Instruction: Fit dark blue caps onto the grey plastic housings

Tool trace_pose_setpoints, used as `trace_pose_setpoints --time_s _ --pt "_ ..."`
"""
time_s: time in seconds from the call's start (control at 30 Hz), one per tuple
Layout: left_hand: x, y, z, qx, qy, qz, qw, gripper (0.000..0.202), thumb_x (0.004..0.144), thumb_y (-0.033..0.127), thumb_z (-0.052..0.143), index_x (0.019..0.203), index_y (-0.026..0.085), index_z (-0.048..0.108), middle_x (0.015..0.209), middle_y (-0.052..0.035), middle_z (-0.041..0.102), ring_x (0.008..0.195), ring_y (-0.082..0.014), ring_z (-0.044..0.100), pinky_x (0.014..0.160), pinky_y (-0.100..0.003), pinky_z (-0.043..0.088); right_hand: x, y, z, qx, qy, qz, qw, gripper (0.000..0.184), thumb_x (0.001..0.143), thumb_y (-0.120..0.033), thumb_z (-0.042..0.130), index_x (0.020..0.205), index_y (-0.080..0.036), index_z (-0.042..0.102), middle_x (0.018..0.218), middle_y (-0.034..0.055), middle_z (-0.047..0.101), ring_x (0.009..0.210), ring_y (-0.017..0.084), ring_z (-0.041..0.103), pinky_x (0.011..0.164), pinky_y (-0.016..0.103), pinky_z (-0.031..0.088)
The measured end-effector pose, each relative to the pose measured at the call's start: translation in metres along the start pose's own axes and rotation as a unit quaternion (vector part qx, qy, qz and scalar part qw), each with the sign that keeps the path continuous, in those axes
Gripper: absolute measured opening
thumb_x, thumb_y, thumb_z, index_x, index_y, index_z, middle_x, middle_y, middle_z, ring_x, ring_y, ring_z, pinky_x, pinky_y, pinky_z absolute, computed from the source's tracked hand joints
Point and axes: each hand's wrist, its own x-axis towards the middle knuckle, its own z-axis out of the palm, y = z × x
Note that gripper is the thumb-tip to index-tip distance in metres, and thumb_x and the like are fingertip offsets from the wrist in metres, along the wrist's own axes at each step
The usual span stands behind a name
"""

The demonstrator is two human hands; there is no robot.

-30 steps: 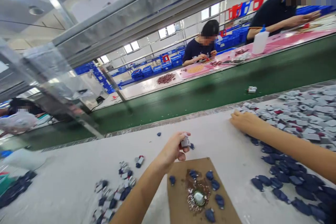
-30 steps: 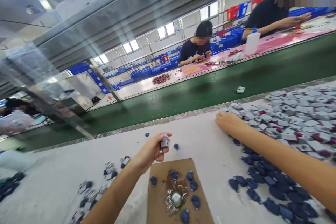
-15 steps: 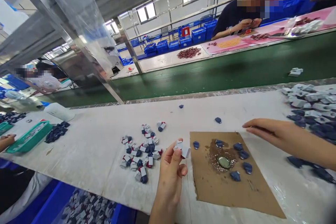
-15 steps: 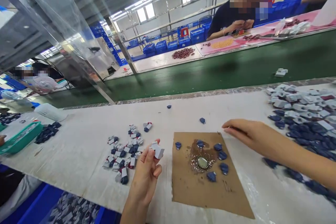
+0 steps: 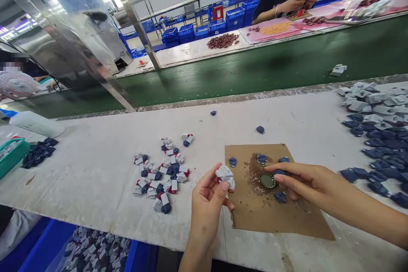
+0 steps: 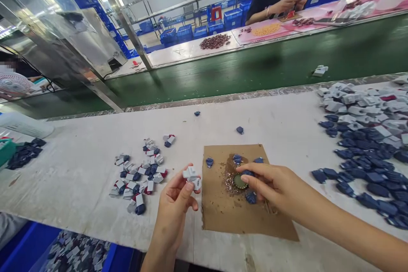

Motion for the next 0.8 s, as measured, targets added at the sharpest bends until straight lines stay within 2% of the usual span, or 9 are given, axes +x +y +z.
trace_pose_setpoints --time_s 0.1,0.13,0.2,0.3,0.4,0.47,0.53,0.7,0.8 --pt "0.0 -0.003 0.001 -0.016 -0.001 -0.005 1.0 0.034 0.058 0.034 0.098 0.085 0.019 0.084 0.077 -0.0056 0.078 0.066 -0.0123 0.066 0.05 -0.015 0.053 0.002 0.002 0.006 -0.129 0.079 -0.125 0.981 0.042 0.102 -0.056 0.046 0.12 -0.032 0.074 0.1 0.0075 0.079 0.078 0.025 0.076 0.062 0.034 0.059" --pt "0.0 -0.003 0.001 -0.021 -0.001 -0.007 1.0 0.032 0.057 0.033 0.098 0.082 0.019 0.084 0.076 -0.0056 0.078 0.066 -0.0124 0.067 0.051 -0.015 0.054 0.002 0.002 0.008 -0.152 0.088 -0.142 0.974 0.041 0.103 -0.054 0.044 0.125 -0.032 0.072 0.105 0.0076 0.079 0.08 0.025 0.076 0.062 0.034 0.059" --pt "0.0 -0.002 0.001 -0.025 -0.002 -0.011 1.0 0.03 0.056 0.031 0.099 0.08 0.02 0.084 0.077 -0.0053 0.08 0.066 -0.0123 0.069 0.05 -0.014 0.053 0.001 0.001 0.011 -0.174 0.089 -0.133 0.972 0.04 0.105 -0.051 0.04 0.129 -0.031 0.065 0.095 0.0057 0.08 0.065 0.022 0.074 0.054 0.032 0.056" --pt "0.0 0.001 -0.002 -0.023 -0.015 -0.023 0.999 0.028 0.052 0.028 0.1 0.072 0.02 0.083 0.071 -0.0035 0.079 0.06 -0.0108 0.067 0.045 -0.013 0.051 -0.001 0.001 0.013 -0.18 0.067 -0.097 0.977 0.027 0.105 -0.049 0.043 0.108 -0.028 0.06 0.065 -0.0024 0.07 0.041 0.017 0.059 0.043 0.028 0.046" --pt "0.001 0.001 -0.003 -0.028 -0.028 -0.026 0.999 0.026 0.05 0.025 0.101 0.065 0.02 0.08 0.063 -0.0012 0.076 0.054 -0.009 0.064 0.046 -0.013 0.051 0.001 -0.001 0.011 -0.187 0.057 -0.128 0.972 0.025 0.103 -0.045 0.047 0.086 -0.027 0.048 0.069 -0.0026 0.072 0.044 0.015 0.061 0.044 0.026 0.045" --pt "0.001 -0.001 -0.003 -0.028 -0.034 -0.026 0.999 0.024 0.052 0.024 0.1 0.065 0.02 0.08 0.062 -0.0007 0.076 0.053 -0.0086 0.064 0.046 -0.013 0.052 0.005 -0.003 0.009 -0.2 0.061 -0.17 0.963 0.026 0.104 -0.041 0.046 0.083 -0.026 0.045 0.075 -0.0014 0.075 0.049 0.016 0.066 0.045 0.025 0.044" --pt "0.0 -0.003 -0.002 -0.023 -0.04 -0.031 0.998 0.022 0.055 0.024 0.099 0.067 0.021 0.08 0.064 -0.0012 0.076 0.054 -0.009 0.064 0.047 -0.013 0.052 0.01 -0.005 0.009 -0.223 0.06 -0.2 0.952 0.026 0.105 -0.038 0.044 0.082 -0.026 0.045 0.071 -0.0017 0.073 0.05 0.017 0.066 0.045 0.025 0.042" --pt "-0.002 -0.003 -0.001 -0.002 -0.068 -0.066 0.996 0.026 0.058 0.03 0.098 0.079 0.021 0.085 0.08 -0.0067 0.081 0.066 -0.0134 0.069 0.047 -0.014 0.053 0.018 -0.005 0.011 -0.274 0.066 -0.241 0.929 0.034 0.106 -0.033 0.043 0.073 -0.025 0.041 0.057 -0.004 0.056 0.043 0.014 0.053 0.044 0.024 0.034" --pt "-0.003 0.001 -0.001 0.01 -0.067 -0.086 0.994 0.03 0.058 0.033 0.097 0.083 0.021 0.086 0.078 -0.0078 0.081 0.068 -0.016 0.071 0.048 -0.017 0.053 0.018 -0.008 0.012 -0.286 0.071 -0.27 0.916 0.036 0.106 -0.029 0.042 0.071 -0.025 0.039 0.058 -0.004 0.053 0.046 0.013 0.051 0.046 0.024 0.032"
